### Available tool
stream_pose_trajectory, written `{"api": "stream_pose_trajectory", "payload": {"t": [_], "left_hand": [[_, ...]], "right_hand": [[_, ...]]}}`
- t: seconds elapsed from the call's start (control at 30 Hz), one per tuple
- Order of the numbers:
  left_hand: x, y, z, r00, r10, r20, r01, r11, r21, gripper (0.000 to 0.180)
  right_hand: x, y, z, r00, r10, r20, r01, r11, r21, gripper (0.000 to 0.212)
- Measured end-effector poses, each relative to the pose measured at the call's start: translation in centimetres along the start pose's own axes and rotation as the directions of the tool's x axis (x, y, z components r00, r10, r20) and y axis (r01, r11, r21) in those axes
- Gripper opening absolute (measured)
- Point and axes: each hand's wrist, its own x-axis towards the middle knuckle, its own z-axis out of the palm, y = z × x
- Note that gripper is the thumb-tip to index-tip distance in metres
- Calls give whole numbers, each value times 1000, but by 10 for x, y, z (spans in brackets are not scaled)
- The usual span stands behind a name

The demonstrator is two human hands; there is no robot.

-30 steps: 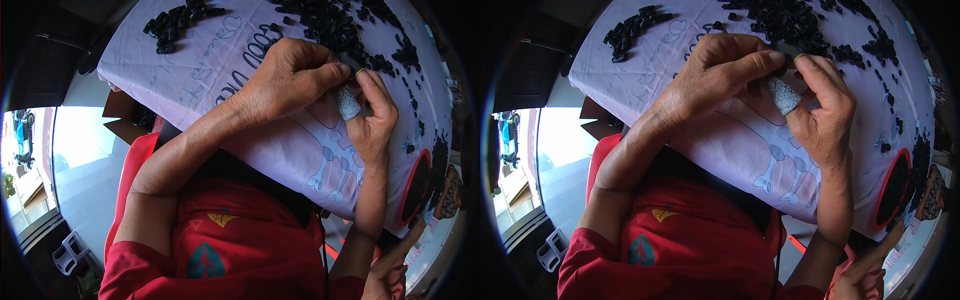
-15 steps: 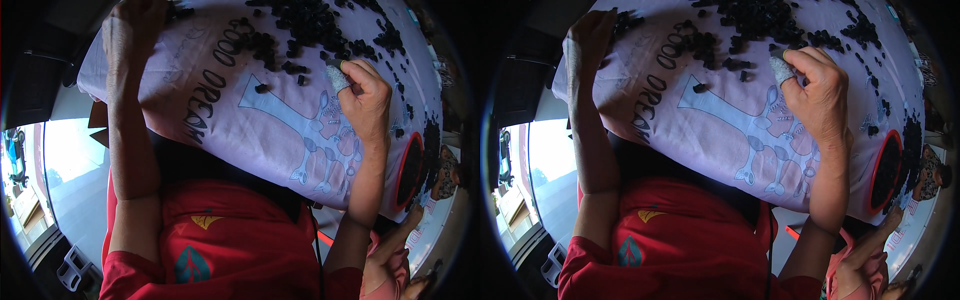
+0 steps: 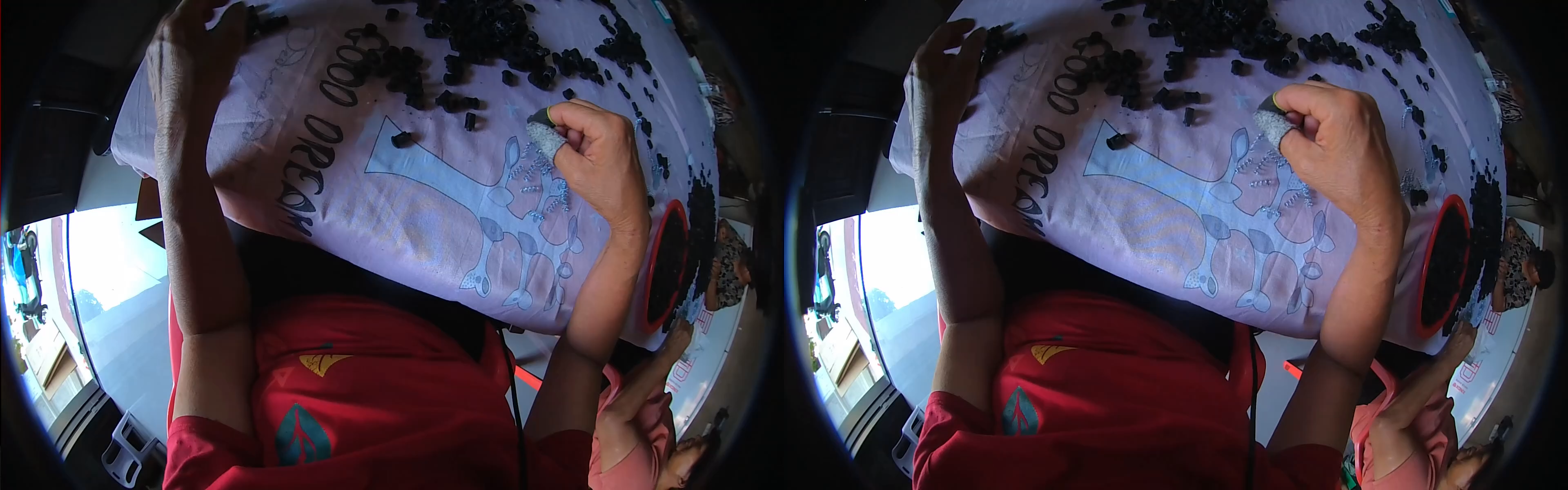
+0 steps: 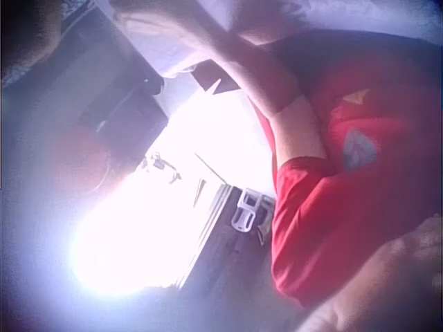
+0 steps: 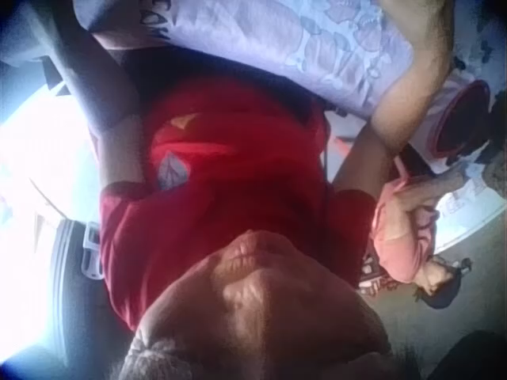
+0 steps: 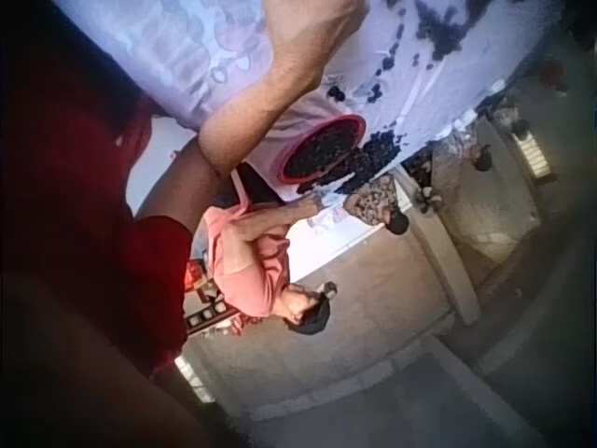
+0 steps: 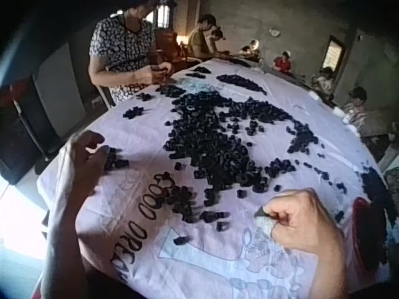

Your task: The person assembles small plastic parts by manually inserting metal inserts into them while wearing a finger protector.

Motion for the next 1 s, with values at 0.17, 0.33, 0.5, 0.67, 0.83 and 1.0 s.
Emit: {"api": "stream_pose_trajectory", "payload": {"t": [0.17, 0.33, 0.5, 0.67, 0.83, 1.0], "left_hand": [[-9, 32, -13, 830, 331, 450, -129, 897, -422, 29], [-40, 96, -32, 588, 515, 624, -124, 820, -559, 16], [-64, 121, -19, 616, 501, 608, -156, 834, -529, 15], [-64, 122, -14, 683, 484, 546, -119, 812, -571, 12], [-66, 123, -12, 694, 463, 551, -76, 809, -583, 12], [-67, 121, -9, 702, 456, 547, -76, 811, -580, 13]], "right_hand": [[-1, -5, -10, 989, 93, 119, -97, 995, 32, 7], [-1, -6, -11, 988, 78, 134, -79, 997, 4, 13], [-2, -6, -8, 988, -42, 151, 43, 999, -4, 25], [-2, 1, -6, 995, -57, 83, 59, 998, -23, 26], [-2, -1, -4, 992, -70, 106, 73, 997, -30, 25], [-1, -4, 2, 989, -109, 99, 118, 989, -93, 22]]}}
